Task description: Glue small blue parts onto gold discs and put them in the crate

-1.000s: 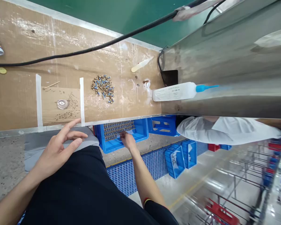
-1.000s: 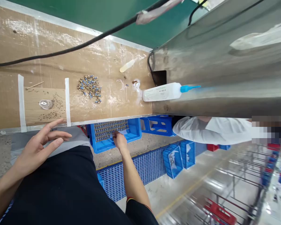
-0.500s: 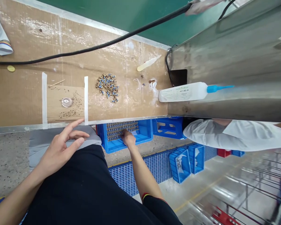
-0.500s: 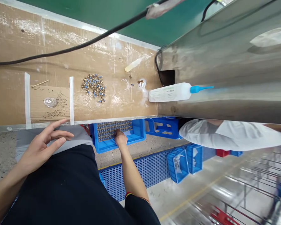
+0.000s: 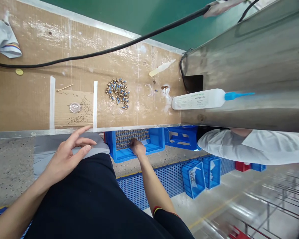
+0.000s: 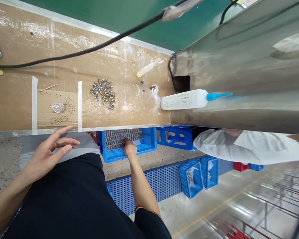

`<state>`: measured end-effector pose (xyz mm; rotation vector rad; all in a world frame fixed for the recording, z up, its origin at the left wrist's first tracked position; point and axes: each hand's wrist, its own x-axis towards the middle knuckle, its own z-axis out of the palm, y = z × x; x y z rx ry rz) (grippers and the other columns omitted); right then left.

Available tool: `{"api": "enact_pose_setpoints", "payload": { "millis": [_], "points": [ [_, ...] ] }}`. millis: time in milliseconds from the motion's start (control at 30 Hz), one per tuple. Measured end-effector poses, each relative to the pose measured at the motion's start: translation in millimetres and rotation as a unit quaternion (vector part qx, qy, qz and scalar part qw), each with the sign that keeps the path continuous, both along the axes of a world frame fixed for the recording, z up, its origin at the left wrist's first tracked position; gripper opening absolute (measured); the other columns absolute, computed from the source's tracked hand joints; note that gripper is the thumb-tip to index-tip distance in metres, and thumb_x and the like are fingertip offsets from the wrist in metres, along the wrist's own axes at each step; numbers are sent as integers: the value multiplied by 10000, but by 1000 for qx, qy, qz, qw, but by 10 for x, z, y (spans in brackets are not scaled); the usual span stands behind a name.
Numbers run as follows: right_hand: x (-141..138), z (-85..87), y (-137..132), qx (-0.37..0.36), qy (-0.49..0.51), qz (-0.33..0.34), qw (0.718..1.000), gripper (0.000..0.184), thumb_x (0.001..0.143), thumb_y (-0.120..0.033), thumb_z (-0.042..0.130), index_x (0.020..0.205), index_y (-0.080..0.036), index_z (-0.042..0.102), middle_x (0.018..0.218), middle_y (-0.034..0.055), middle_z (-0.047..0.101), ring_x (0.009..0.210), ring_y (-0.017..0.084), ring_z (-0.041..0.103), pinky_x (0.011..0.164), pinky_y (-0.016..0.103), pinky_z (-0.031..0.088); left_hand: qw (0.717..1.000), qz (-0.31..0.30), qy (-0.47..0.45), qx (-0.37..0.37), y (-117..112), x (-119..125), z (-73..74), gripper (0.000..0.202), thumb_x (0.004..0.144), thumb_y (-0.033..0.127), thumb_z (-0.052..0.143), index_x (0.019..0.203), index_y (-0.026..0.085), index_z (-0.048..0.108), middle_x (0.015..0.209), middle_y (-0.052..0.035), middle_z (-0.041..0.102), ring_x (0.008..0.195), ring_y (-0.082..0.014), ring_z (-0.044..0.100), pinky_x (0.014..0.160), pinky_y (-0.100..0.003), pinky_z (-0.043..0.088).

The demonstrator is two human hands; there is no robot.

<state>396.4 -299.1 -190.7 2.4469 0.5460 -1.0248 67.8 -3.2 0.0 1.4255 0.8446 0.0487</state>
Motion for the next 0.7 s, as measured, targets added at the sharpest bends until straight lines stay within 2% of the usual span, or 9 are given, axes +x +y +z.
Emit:
{"api": "enact_pose_setpoints", "payload": {
  "millis": [133,233,300,400,467,533,567,633,700],
  "points": [
    [-32,66,79,3,0,-13,1000,369,1113,-494,740,1332,-197,737,1324,87,771,1193,256,758,1083,506,651,1000,7,1,0,-8,-9,-19,658,1095,497,681,1716,332,543,1323,-96,872,1137,-334,860,848,-403,719],
    [-10,261,137,16,2,-24,1000,322,1104,-460,739,1274,-187,740,1247,91,788,1135,254,765,1042,479,639,1000,8,-3,-2,-3,-24,-28,641,1099,494,680,1706,333,551,1313,-89,876,1124,-327,861,816,-381,709],
    [43,525,165,40,20,-28,999,233,1071,-396,752,1159,-180,748,1140,108,807,1067,258,775,977,425,616,1000,7,-5,-4,9,-41,-39,637,1105,484,675,1707,318,547,1319,-96,875,1137,-326,860,816,-368,699],
    [123,1104,262,104,102,-22,989,191,998,-387,797,991,-209,729,979,72,820,965,238,781,872,337,584,1000,9,-4,-8,33,-66,-70,639,1110,474,675,1712,307,542,1329,-101,871,1156,-322,856,842,-364,689],
    [121,1514,445,203,183,-21,962,280,993,-500,804,987,-232,725,965,24,820,954,215,775,859,313,590,1000,12,-4,-11,49,-77,-90,640,1113,483,673,1715,309,540,1330,-99,869,1158,-322,854,863,-376,687],
    [61,1839,759,367,228,-27,901,340,1006,-573,792,1005,-236,747,990,25,825,947,214,764,870,333,598,1000,14,-5,-14,62,-90,-97,647,1117,507,671,1717,305,539,1331,-102,868,1166,-325,850,892,-387,684],
    [16,1948,960,438,211,-22,874,327,1018,-565,787,1014,-239,765,1004,31,832,942,214,763,883,346,597,1000,15,-5,-15,69,-102,-93,652,1119,523,672,1718,304,538,1333,-104,867,1176,-326,846,914,-392,681],
    [-77,2053,1404,533,134,16,835,240,1044,-491,770,1036,-253,799,1039,41,850,971,223,776,931,370,595,1000,20,-2,-18,81,-146,-75,656,1125,558,669,1721,318,534,1348,-102,861,1209,-323,833,979,-402,668],
    [-150,2037,1837,578,74,83,809,170,1069,-408,718,1041,-269,812,1068,47,858,1019,237,785,974,390,596,999,33,3,-17,94,-224,-54,650,1129,595,666,1717,353,535,1363,-87,856,1251,-318,815,1046,-413,646]
  ]
}}
